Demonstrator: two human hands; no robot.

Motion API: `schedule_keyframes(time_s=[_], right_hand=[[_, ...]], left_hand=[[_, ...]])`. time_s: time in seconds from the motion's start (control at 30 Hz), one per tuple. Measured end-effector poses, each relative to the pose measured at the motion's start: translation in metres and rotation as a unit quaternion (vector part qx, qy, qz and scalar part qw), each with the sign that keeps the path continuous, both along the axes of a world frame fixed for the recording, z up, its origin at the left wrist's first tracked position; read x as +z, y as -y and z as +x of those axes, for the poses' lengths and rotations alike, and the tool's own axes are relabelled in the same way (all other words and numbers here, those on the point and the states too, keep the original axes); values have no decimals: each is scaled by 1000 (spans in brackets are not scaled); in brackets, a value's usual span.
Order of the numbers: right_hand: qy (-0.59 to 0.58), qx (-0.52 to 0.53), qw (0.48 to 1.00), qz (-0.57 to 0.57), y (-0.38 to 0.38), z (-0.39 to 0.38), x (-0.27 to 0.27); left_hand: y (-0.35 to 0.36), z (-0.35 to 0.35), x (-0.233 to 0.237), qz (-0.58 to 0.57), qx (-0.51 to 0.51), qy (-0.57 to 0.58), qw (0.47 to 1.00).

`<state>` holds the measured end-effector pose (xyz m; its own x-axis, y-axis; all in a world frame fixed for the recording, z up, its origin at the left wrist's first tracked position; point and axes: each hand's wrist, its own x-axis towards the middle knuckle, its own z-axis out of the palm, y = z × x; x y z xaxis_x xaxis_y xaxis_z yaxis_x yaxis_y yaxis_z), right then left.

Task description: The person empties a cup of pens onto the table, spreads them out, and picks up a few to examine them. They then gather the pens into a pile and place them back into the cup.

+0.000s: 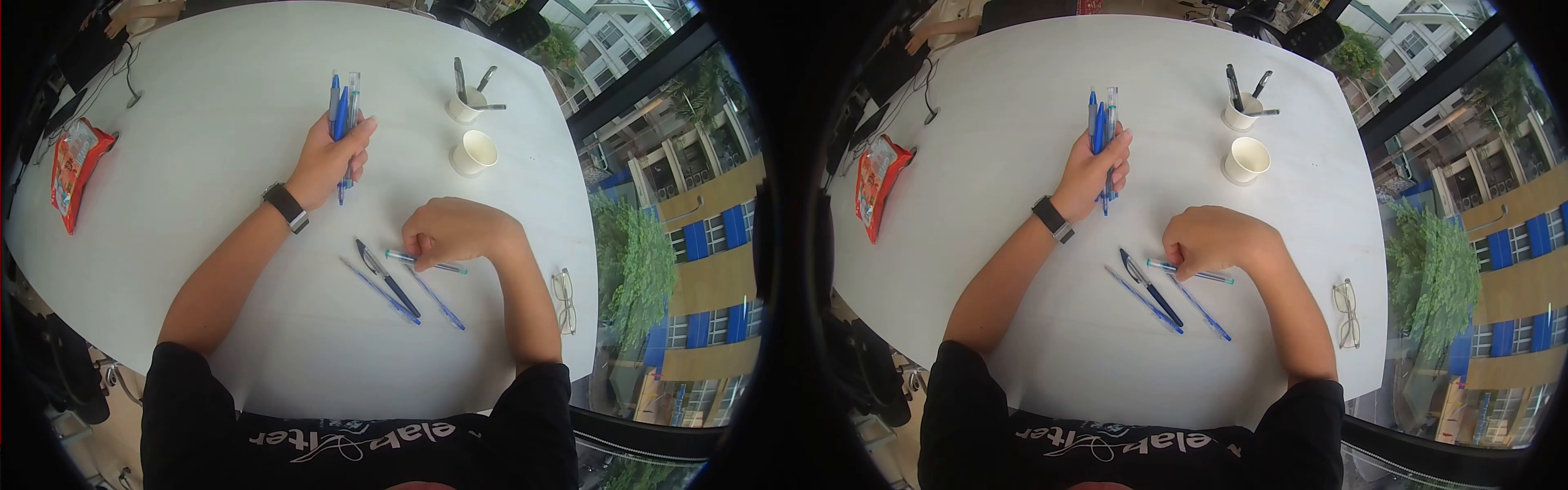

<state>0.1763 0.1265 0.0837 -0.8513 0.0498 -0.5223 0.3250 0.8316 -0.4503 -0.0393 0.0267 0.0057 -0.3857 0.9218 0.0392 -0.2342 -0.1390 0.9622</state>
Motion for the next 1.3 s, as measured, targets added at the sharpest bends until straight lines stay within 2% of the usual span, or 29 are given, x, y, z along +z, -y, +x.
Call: schedule_keyframes(time_s=[0.07, 0.1, 0.13, 0.17, 0.23, 0.27, 0.33, 0.37, 0.43, 0.57, 0.63, 0.67, 0.7, 0.73, 0.77, 0.83, 0.97, 1.03, 1.07, 1.1, 1.13, 1.17, 1.23, 1.3], right_hand=[[-17, 3, 1000, -18, -7, -5, 2], [-148, -84, 980, -104, -10, -8, 1], [-274, -169, 928, -186, -12, -10, 1], [-273, -167, 929, -185, -12, -14, -1], [-433, -327, 814, -207, -4, -27, -5], [-433, -327, 814, -208, -2, -30, -9], [-436, -346, 805, -208, -1, -34, -22], [-436, -347, 804, -208, -2, -33, -25], [-451, -335, 815, -146, -4, -32, -29], [-370, -344, 844, -179, -15, -20, -7], [-176, -240, 946, -130, -22, -10, 10], [-175, -236, 947, -130, -18, -8, 13], [-110, -134, 983, -61, -11, -3, 15], [-45, -30, 999, 9, -4, 2, 15], [-45, -30, 999, 9, 3, 3, 7], [-13, 11, 997, 78, 19, -1, -15], [-44, 5, 997, 68, 14, -11, -13], [-172, -53, 984, -8, 4, -15, 1], [-171, -50, 984, -7, -2, -17, 3], [-305, -162, 935, -78, -7, -18, 4], [-427, -269, 851, -147, -10, -19, 4], [-425, -269, 852, -147, -11, -21, 4], [-512, -355, 767, -154, -11, -25, 2], [-530, -350, 759, -144, -11, -31, -11]], left_hand=[[0, -1, -1, 23, -15, 2, 1000], [1, -1, -1, 46, -31, 6, 998], [2, 0, -1, 47, -29, 8, 998], [2, 1, -1, 74, -67, 6, 995], [5, 5, 0, 95, -127, -4, 987], [5, 8, 0, 95, -127, -5, 987], [7, 13, 3, -13, -130, -51, 990], [9, 12, 6, -16, -152, -26, 988], [10, 12, 9, -20, -167, -36, 985], [10, 8, 6, -30, -182, -89, 979], [3, 2, -6, -13, -149, -66, 987], [1, 0, -13, 4, -116, -43, 992], [1, -1, -13, 5, -113, -42, 993], [2, -1, -11, 20, -109, 8, 994], [2, -1, -9, 34, -107, 58, 992], [5, 0, 0, 21, -101, 61, 993], [5, 3, 1, 10, -70, 47, 996], [3, 8, 0, 27, -66, 57, 996], [2, 9, -1, 44, -61, 71, 995], [2, 10, -1, 45, -59, 72, 995], [2, 11, -1, 48, -83, 72, 993], [2, 12, 0, 51, -108, 71, 990], [8, 17, 9, 46, -131, 65, 988], [9, 18, 9, 40, -154, 57, 986]])
